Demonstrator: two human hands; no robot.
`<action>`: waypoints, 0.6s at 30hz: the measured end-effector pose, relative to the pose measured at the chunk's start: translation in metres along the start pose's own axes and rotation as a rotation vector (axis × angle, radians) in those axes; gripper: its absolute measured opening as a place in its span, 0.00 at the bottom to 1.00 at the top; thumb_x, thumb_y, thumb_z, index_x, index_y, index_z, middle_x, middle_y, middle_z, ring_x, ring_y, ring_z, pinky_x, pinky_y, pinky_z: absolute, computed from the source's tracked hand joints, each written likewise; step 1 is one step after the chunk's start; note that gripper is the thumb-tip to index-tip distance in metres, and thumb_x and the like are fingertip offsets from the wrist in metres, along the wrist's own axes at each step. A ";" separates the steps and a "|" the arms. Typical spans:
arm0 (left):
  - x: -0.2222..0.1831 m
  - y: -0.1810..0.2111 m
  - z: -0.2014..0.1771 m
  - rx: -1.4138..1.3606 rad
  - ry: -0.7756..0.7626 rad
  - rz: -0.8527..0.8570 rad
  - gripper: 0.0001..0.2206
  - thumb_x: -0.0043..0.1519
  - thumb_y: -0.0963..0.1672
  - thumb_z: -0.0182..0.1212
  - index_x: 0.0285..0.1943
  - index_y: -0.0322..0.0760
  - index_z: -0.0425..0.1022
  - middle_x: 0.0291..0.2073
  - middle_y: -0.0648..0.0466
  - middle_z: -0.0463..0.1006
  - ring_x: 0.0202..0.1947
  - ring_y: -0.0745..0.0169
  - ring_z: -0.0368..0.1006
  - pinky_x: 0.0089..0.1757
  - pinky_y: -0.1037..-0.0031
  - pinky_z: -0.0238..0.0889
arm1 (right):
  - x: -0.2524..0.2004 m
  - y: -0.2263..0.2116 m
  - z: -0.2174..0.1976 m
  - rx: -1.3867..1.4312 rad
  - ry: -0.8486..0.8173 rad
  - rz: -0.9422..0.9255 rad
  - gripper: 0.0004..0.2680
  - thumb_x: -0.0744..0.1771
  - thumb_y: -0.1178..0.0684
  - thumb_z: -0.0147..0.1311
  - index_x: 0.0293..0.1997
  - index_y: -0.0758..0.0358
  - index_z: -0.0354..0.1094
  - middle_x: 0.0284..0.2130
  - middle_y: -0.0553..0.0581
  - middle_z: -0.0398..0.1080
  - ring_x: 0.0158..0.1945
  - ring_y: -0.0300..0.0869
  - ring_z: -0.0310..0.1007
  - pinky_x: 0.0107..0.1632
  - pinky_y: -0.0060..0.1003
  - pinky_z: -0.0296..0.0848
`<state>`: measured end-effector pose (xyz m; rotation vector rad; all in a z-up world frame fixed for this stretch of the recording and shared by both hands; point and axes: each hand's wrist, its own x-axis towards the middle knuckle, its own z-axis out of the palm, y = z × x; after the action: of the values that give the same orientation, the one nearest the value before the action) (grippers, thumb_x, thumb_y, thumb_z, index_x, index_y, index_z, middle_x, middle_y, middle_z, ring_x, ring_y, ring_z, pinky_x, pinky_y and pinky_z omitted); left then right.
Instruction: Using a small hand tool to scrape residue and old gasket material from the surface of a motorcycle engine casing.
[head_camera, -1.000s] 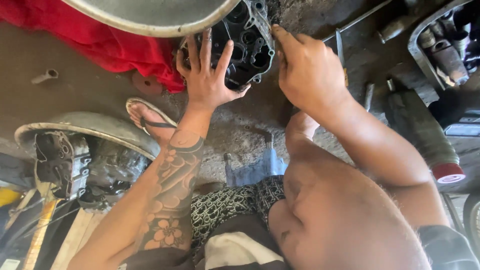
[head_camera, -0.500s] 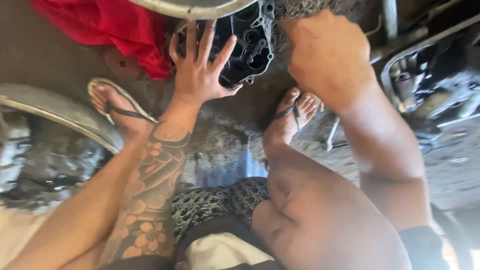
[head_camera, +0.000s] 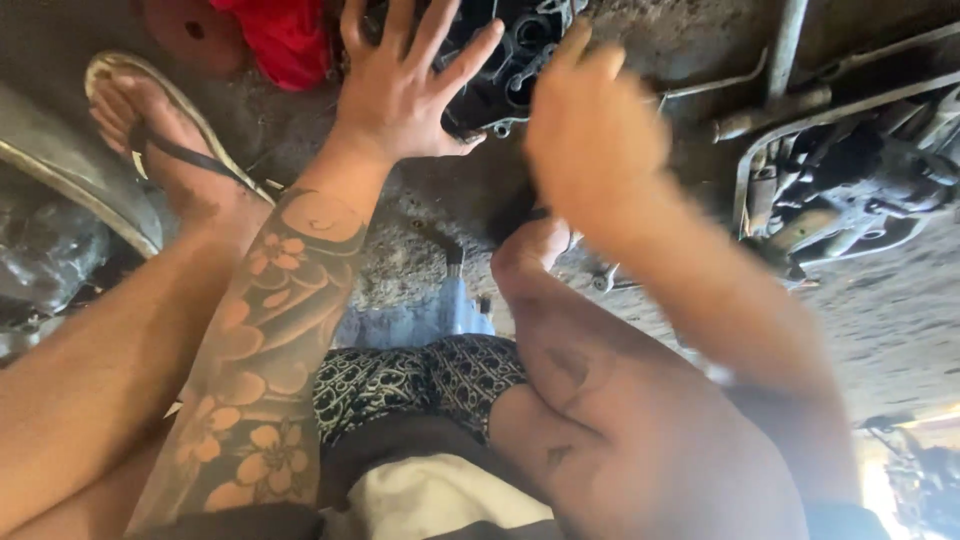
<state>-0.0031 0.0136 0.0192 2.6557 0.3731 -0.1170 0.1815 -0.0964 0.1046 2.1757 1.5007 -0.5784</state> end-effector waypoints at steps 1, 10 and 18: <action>0.001 0.001 -0.004 0.002 0.006 -0.005 0.48 0.46 0.56 0.87 0.80 0.51 0.71 0.73 0.43 0.52 0.65 0.32 0.56 0.54 0.33 0.47 | -0.003 -0.008 0.011 -0.004 0.005 -0.005 0.21 0.64 0.56 0.54 0.65 0.73 0.62 0.32 0.59 0.68 0.21 0.47 0.75 0.16 0.39 0.73; 0.005 0.004 -0.006 0.044 0.016 -0.026 0.47 0.48 0.58 0.83 0.79 0.53 0.66 0.69 0.44 0.59 0.59 0.34 0.62 0.49 0.32 0.54 | -0.025 -0.006 0.087 1.680 0.318 0.380 0.19 0.74 0.66 0.41 0.73 0.54 0.43 0.46 0.59 0.68 0.29 0.35 0.62 0.29 0.28 0.65; 0.004 -0.001 -0.003 0.076 0.026 0.030 0.49 0.47 0.58 0.88 0.81 0.53 0.70 0.76 0.42 0.50 0.71 0.31 0.50 0.56 0.33 0.50 | -0.023 0.049 0.013 0.829 0.305 -0.049 0.14 0.68 0.68 0.52 0.60 0.73 0.72 0.32 0.64 0.71 0.26 0.52 0.67 0.31 0.43 0.67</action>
<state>0.0000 0.0169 0.0208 2.7390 0.3440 -0.0894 0.2187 -0.1368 0.1130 2.9551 1.6564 -1.0723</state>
